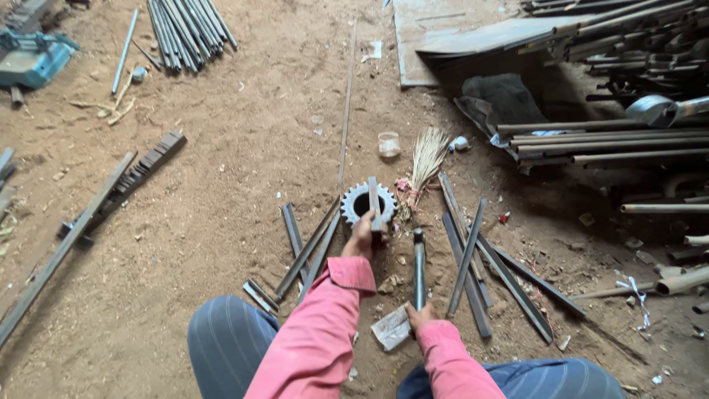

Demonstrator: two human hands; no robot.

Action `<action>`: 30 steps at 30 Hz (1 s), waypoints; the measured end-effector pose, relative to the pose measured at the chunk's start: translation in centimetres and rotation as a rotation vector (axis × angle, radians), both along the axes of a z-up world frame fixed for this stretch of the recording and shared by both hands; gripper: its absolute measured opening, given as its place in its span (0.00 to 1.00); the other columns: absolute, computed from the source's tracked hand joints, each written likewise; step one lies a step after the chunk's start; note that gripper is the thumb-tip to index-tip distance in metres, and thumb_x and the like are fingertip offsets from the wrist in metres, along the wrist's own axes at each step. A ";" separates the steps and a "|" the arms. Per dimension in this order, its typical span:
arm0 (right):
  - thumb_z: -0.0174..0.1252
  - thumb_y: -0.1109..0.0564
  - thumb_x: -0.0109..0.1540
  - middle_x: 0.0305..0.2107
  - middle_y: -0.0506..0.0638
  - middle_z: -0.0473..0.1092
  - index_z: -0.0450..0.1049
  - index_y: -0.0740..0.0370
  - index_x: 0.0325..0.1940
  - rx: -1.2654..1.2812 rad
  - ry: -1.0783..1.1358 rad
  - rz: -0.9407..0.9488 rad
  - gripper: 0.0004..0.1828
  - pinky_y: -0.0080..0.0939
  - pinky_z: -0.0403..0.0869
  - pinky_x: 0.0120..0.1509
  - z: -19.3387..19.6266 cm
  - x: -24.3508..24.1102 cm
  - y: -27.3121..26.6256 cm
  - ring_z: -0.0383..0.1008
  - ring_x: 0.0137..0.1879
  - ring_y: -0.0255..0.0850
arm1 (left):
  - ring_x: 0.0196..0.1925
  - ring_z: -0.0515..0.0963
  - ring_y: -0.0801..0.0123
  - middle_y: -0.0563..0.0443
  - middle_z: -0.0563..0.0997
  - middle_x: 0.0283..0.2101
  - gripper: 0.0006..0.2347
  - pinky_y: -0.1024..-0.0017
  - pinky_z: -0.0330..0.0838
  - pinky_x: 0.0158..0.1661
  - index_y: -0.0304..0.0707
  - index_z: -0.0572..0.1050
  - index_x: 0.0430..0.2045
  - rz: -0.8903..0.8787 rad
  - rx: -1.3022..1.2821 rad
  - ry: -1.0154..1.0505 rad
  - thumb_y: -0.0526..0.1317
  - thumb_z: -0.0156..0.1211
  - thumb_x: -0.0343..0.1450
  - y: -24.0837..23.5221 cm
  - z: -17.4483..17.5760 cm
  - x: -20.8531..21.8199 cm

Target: The person hits metal bars with a hammer while holding them against a large metal gear.

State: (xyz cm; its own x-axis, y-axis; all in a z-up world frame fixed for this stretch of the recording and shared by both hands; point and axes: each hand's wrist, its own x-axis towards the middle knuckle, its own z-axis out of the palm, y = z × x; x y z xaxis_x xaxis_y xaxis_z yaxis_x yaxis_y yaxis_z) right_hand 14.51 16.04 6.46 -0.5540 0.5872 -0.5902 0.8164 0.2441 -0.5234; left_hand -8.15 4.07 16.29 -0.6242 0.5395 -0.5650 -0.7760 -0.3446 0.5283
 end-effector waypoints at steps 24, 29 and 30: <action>0.64 0.44 0.64 0.22 0.55 0.70 0.68 0.67 0.45 -0.289 -0.006 -0.292 0.24 0.47 0.74 0.21 -4.4 -0.2 1.9 0.72 0.20 0.45 | 0.16 0.72 0.64 0.51 0.72 0.21 0.16 0.63 0.67 0.17 0.38 0.70 0.34 0.162 -0.140 0.006 0.52 0.42 0.78 4.1 3.2 -2.2; 0.63 0.46 0.63 0.21 0.53 0.71 0.70 0.67 0.46 -0.519 -0.010 -0.442 0.21 0.46 0.75 0.22 -4.5 -0.2 2.8 0.74 0.21 0.44 | 0.18 0.73 0.66 0.48 0.72 0.23 0.18 0.64 0.71 0.20 0.34 0.69 0.37 0.085 -0.136 -0.043 0.51 0.38 0.79 3.2 2.0 -2.8; 0.63 0.46 0.63 0.21 0.52 0.72 0.71 0.67 0.46 -0.550 -0.010 -0.462 0.21 0.45 0.75 0.22 -4.4 0.0 3.0 0.74 0.21 0.43 | 0.16 0.70 0.69 0.51 0.70 0.22 0.18 0.66 0.68 0.18 0.35 0.69 0.36 0.054 -0.093 -0.038 0.53 0.41 0.79 2.8 1.1 -3.0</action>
State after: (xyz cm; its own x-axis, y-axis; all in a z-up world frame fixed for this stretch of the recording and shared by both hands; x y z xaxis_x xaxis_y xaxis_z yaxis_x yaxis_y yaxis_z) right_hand 14.52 19.08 2.01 -0.3134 0.3769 -0.8716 0.7778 -0.4246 -0.4634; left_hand -11.12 6.92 17.42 -0.6285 0.4496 -0.6347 -0.7774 -0.3375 0.5307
